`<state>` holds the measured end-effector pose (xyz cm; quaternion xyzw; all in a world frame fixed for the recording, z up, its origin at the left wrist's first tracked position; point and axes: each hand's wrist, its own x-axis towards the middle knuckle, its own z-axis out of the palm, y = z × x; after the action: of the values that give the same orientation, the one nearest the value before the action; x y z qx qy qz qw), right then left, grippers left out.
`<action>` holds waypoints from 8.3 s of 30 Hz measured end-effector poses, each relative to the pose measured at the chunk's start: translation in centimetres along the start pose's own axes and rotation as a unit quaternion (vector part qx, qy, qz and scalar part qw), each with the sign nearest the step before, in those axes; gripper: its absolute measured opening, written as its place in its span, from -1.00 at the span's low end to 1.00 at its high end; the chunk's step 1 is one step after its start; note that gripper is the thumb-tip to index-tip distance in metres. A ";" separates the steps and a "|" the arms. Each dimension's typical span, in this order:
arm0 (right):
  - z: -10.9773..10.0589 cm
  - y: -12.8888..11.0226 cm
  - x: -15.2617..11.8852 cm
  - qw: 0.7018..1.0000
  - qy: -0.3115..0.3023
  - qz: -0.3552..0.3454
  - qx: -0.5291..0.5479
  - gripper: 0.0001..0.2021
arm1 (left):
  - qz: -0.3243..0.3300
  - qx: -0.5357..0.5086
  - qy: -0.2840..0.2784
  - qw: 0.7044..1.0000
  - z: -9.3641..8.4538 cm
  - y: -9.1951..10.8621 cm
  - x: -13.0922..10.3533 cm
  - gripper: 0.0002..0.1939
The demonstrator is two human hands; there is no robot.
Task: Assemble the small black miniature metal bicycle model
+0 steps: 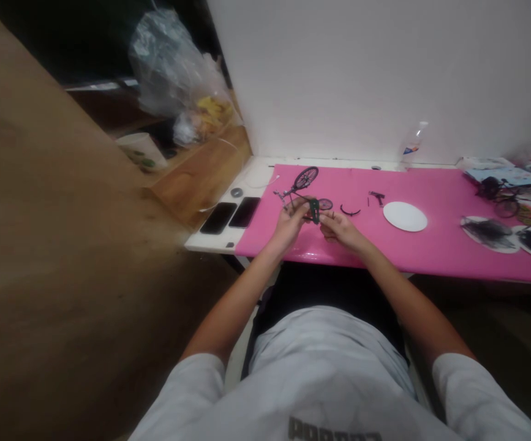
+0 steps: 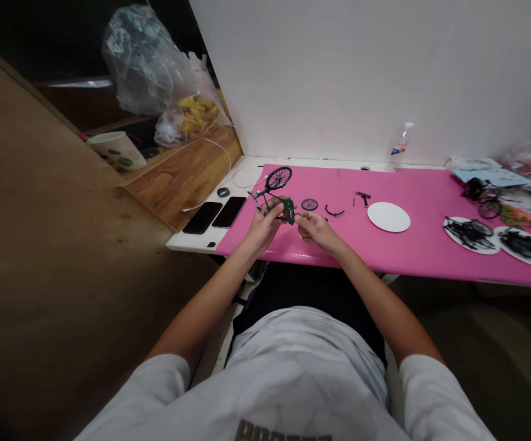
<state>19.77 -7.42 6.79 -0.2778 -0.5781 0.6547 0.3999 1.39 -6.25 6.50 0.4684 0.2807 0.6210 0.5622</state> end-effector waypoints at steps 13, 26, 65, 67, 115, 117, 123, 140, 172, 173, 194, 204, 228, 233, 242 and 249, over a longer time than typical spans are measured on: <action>-0.2 0.3 0.0 1.000 0.013 -0.001 -0.013 -0.53 | -0.014 -0.024 -0.008 1.000 0.0 0.4 -0.1 -0.62; -0.8 0.0 0.0 0.999 0.028 -0.019 -0.032 -0.56 | -0.066 -0.052 -0.016 0.996 0.4 1.0 -0.4 -0.67; -0.6 0.6 0.2 0.999 -0.021 -0.030 0.012 -0.51 | -0.060 -0.047 -0.039 0.996 0.5 1.1 -0.8 -0.62; -0.7 0.7 0.2 0.999 -0.036 -0.030 0.019 -0.51 | -0.065 -0.057 -0.035 0.996 0.6 1.2 -0.9 -0.62; 0.7 0.5 0.0 0.997 0.022 -0.076 -0.018 -0.61 | -0.095 -0.092 -0.015 0.991 0.5 0.4 -0.8 -0.71; 0.7 0.5 0.0 0.998 0.006 -0.060 0.001 -0.62 | -0.093 -0.083 -0.003 0.992 0.5 0.5 -0.8 -0.73; -0.1 1.1 0.4 0.999 -0.004 -0.052 -0.006 -0.64 | -0.087 -0.076 0.005 0.993 1.1 1.1 -1.1 -0.76; -0.5 1.7 0.4 0.998 -0.020 -0.052 0.042 -0.72 | -0.076 -0.081 0.001 0.994 1.2 0.8 -1.1 -0.72; -0.8 1.5 0.4 0.996 0.028 -0.076 -0.021 -0.70 | -0.018 0.004 -0.016 1.000 0.6 1.0 -1.2 -0.56; -0.7 1.5 0.4 0.996 0.032 -0.081 -0.029 -0.71 | -0.014 0.010 -0.012 1.000 0.5 1.0 -1.2 -0.57; -0.5 1.7 0.6 0.989 0.074 -0.096 -0.079 -0.72 | -0.023 0.010 -0.015 1.000 -0.3 0.4 -0.6 -0.47; -0.8 1.9 0.9 0.984 0.104 -0.082 -0.117 -0.66 | -0.020 -0.007 -0.008 1.000 -0.4 -0.1 -0.4 -0.45; -13.5 1.7 0.3 0.770 0.299 0.073 -0.558 -0.70 | -0.082 0.005 0.071 0.994 -3.5 -4.0 1.3 -0.46; -14.0 2.3 0.1 0.755 0.311 0.101 -0.569 -0.74 | -0.101 -0.039 0.077 0.991 -3.6 -4.8 1.3 -0.54; -13.8 1.5 0.0 0.779 0.298 0.069 -0.547 -0.74 | -0.141 -0.084 0.048 0.985 -4.3 -5.5 1.0 -0.57; -14.8 -1.7 -1.2 0.858 0.294 0.001 -0.421 -0.73 | -0.112 -0.030 0.035 0.993 -4.9 -7.2 1.2 -0.50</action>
<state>32.97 -0.50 5.70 -0.5996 -0.6543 0.2372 0.3952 0.21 -2.68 -1.50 0.3943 0.3323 0.5784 0.6322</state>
